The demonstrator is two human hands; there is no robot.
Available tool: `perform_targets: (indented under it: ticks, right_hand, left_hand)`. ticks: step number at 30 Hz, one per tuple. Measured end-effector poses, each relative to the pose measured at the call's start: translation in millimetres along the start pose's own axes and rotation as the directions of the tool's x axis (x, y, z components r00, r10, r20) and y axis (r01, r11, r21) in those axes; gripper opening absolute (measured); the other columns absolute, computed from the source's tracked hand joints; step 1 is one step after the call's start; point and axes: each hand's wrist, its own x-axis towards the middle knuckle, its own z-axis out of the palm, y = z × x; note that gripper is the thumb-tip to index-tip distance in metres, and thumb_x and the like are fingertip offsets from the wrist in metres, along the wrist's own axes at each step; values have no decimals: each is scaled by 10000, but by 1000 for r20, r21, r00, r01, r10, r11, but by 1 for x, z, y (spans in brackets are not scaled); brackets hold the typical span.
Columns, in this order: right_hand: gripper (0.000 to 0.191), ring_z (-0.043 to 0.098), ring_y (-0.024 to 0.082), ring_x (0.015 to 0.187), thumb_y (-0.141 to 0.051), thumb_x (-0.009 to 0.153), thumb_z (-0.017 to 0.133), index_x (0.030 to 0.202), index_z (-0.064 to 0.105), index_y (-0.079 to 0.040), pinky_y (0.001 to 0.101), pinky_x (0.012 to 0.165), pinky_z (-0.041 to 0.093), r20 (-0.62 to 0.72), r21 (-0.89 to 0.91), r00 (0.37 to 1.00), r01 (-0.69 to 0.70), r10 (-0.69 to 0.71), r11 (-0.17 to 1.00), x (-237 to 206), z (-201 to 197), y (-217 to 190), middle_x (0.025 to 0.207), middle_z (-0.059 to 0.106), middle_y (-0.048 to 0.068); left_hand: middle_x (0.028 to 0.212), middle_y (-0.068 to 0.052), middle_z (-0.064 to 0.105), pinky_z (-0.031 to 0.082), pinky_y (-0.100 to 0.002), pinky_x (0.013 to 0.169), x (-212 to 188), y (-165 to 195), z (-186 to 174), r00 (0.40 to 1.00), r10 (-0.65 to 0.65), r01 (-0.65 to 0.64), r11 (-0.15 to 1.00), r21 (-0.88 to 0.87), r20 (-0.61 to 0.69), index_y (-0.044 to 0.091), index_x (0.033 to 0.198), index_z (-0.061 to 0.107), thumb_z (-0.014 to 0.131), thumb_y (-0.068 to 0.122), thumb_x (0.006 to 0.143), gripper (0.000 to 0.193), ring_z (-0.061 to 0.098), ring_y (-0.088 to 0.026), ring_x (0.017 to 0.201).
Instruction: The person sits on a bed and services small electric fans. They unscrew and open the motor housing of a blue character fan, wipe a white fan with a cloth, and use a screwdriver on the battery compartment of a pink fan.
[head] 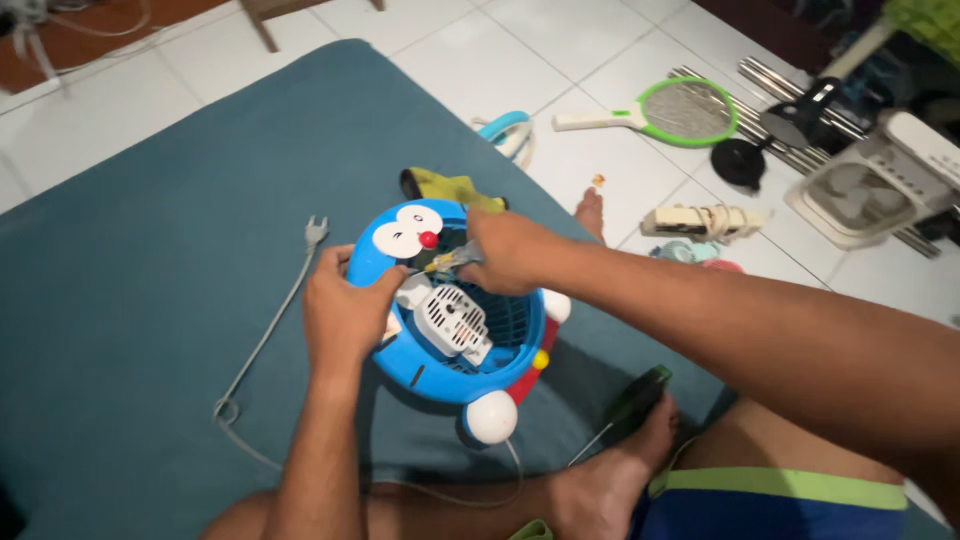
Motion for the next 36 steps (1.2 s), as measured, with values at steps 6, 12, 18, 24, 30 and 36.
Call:
perform_targets:
  ticks: [6, 12, 18, 24, 30, 36]
  right_hand:
    - [349, 648, 430, 904, -144, 907, 679, 1223, 556, -59, 533, 750, 507, -162, -142, 864, 458, -477, 878, -11, 15, 2, 1075, 625, 203]
    - [179, 685, 420, 795, -233, 937, 673, 968, 674, -57, 532, 705, 544, -284, 24, 955, 94, -83, 995, 3, 8, -16, 800, 704, 180]
    - [377, 765, 383, 731, -341, 1023, 562, 906, 654, 6, 469, 707, 615, 229, 234, 900, -420, 370, 877, 7, 5, -5, 773, 699, 202]
    - [345, 628, 437, 993, -99, 840, 666, 1169, 579, -44, 516, 817, 500, -194, -43, 906, 376, -377, 926, -3, 25, 9, 1114, 633, 227]
    - [207, 675, 439, 785, -258, 913, 690, 1002, 679, -72, 537, 681, 514, -200, -2, 963, 186, -183, 983, 15, 24, 3, 790, 705, 216]
    - [438, 732, 362, 606, -362, 955, 665, 885, 667, 70, 470, 610, 617, 278, 332, 863, -499, 422, 801, 28, 10, -5, 774, 697, 221]
  left_hand:
    - [977, -171, 772, 588, -378, 772, 0, -4, -5, 999, -37, 38, 997, -72, 14, -39, 1100, 681, 877, 304, 683, 575, 772, -259, 868]
    - [965, -205, 763, 573, -409, 774, -4, 5, 1, 1000, -17, 17, 1000, 22, -14, -36, 1104, 696, 887, 293, 683, 567, 755, -298, 873]
    - [974, -217, 756, 573, -419, 784, -4, 6, -1, 1000, 16, -16, 1000, 19, -8, -41, 1106, 684, 894, 301, 693, 575, 754, -310, 890]
    - [946, -200, 768, 593, -430, 761, 1, 3, -7, 979, -196, 198, 979, -54, 49, 12, 1138, 682, 863, 304, 671, 579, 776, -337, 830]
    - [991, -213, 758, 570, -453, 814, -3, 2, 0, 998, -54, 55, 997, 58, -18, -2, 1104, 705, 864, 322, 657, 575, 740, -366, 935]
    - [993, -223, 756, 571, -449, 824, 0, -1, 6, 998, -51, 52, 997, 61, -29, -11, 1111, 707, 861, 319, 649, 589, 739, -365, 942]
